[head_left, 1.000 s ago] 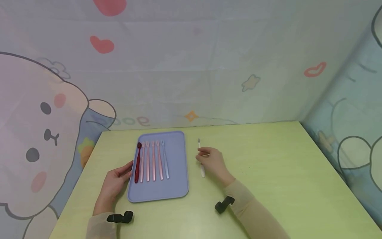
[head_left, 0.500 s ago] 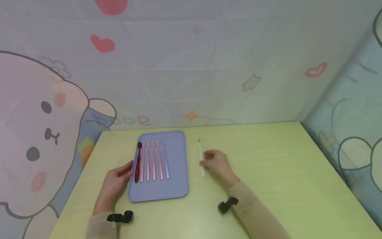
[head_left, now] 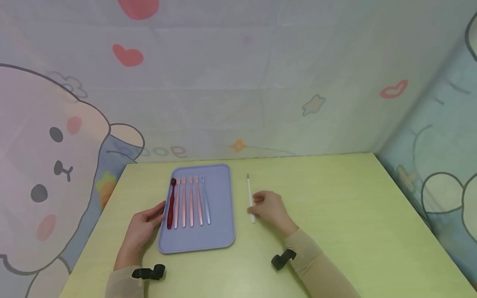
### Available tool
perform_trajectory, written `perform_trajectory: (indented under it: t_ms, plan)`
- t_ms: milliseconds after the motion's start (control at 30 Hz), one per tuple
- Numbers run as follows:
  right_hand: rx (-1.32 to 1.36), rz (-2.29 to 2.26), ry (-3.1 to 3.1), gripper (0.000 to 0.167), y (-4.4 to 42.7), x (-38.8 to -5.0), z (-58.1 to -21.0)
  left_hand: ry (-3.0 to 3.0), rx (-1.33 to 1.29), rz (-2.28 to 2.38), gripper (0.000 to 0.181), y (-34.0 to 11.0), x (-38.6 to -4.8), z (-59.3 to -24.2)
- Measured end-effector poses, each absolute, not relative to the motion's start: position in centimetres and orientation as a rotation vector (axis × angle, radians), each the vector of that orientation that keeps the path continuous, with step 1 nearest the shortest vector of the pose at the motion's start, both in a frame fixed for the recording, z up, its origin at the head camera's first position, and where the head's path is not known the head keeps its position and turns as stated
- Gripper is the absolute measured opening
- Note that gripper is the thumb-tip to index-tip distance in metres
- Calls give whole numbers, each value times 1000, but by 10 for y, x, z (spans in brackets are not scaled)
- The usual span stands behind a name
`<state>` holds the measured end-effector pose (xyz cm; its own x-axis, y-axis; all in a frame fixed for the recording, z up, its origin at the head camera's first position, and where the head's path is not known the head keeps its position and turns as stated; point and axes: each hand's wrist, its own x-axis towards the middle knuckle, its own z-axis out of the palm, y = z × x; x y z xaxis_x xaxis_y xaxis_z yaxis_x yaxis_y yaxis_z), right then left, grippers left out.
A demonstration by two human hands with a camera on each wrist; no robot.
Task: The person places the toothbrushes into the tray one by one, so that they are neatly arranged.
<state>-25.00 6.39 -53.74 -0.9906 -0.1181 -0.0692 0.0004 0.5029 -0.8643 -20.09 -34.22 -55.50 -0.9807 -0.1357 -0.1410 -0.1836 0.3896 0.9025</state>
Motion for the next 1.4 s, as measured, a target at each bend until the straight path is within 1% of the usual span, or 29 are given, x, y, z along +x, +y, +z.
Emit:
perform_trajectory:
  t_ms: [400,933,1400]
  plan:
    - [-137,-1418,2697,49,58,-244,-536,2623,-259,1651,50,-348,-197,-558]
    - [-131,-1359,2759,47,60,-248,-536,2610,-257,1661,49,-343,-200,-555]
    - [-103,-1367,2739,41,62,-251,-541,2601,-273,1670,50,-344,-201,-556]
